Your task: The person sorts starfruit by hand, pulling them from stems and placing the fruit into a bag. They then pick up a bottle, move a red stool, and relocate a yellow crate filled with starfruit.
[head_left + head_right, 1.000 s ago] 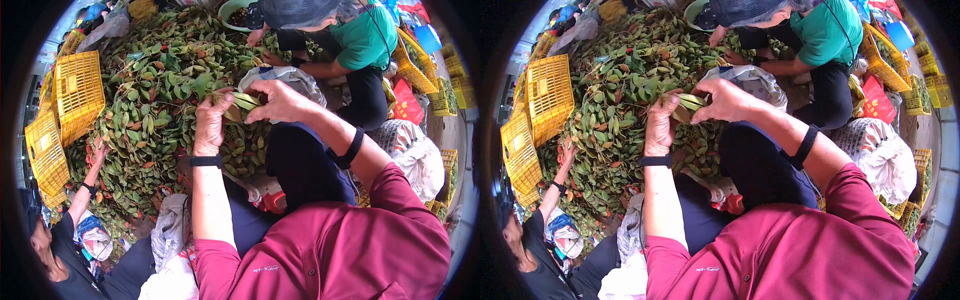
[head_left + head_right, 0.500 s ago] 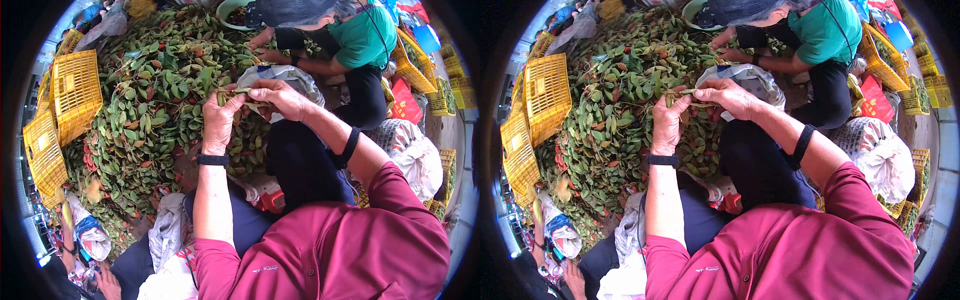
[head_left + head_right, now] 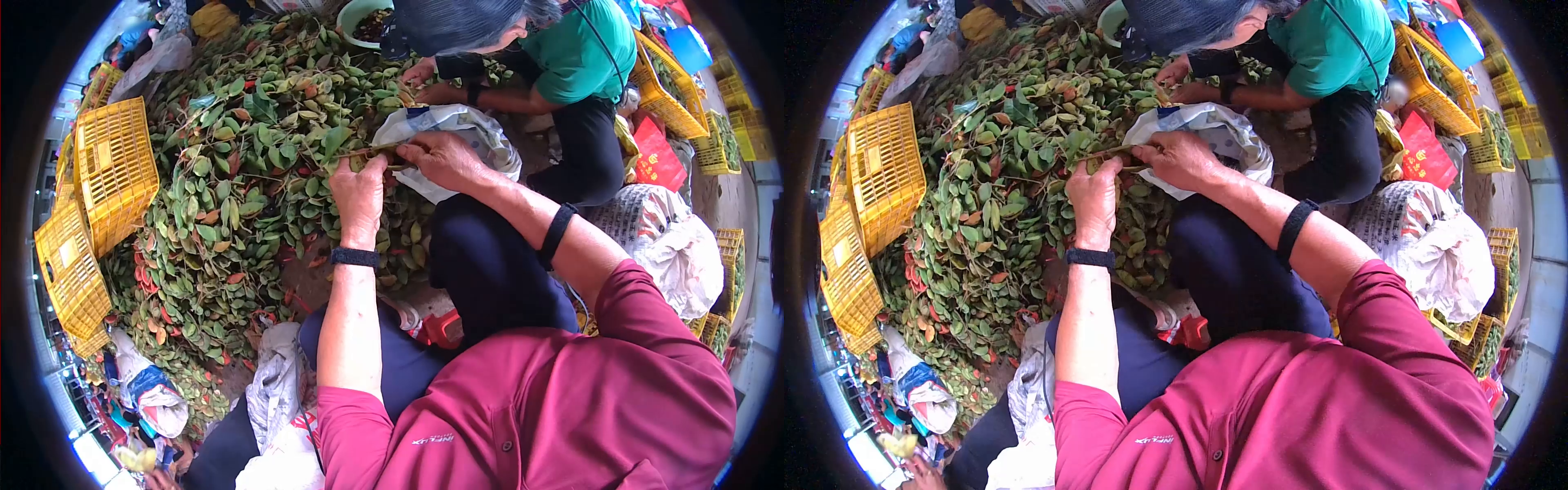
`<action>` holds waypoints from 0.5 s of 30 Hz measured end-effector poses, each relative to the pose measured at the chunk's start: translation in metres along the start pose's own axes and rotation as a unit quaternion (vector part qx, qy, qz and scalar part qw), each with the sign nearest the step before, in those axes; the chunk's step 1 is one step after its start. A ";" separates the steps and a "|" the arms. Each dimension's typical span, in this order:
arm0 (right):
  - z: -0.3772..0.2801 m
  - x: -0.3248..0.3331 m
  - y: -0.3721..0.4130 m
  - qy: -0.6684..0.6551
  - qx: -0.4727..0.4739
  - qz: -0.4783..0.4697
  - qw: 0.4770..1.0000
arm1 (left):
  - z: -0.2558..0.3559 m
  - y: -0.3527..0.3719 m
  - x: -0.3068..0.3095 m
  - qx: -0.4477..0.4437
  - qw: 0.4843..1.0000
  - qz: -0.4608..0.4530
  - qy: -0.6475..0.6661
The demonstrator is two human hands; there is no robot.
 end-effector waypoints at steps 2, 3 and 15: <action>0.002 -0.002 0.000 -0.095 -0.004 -0.032 0.995 | -0.014 -0.007 -0.004 -0.015 1.000 -0.011 -0.009; 0.003 -0.006 0.000 -0.147 -0.003 -0.059 0.987 | -0.015 -0.008 -0.005 -0.022 1.000 -0.015 -0.013; 0.023 0.004 -0.013 -0.122 0.017 0.028 0.992 | 0.008 0.012 -0.045 -0.179 0.966 -0.088 -0.167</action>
Point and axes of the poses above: each hand's wrist, its own y-axis away from the middle knuckle, its own x-axis out of the back of the hand, z = x × y, the point moved 6 cm from there along -y, towards the middle knuckle, and after that the axes turned 2 degrees about -z, right-handed, at the moved point
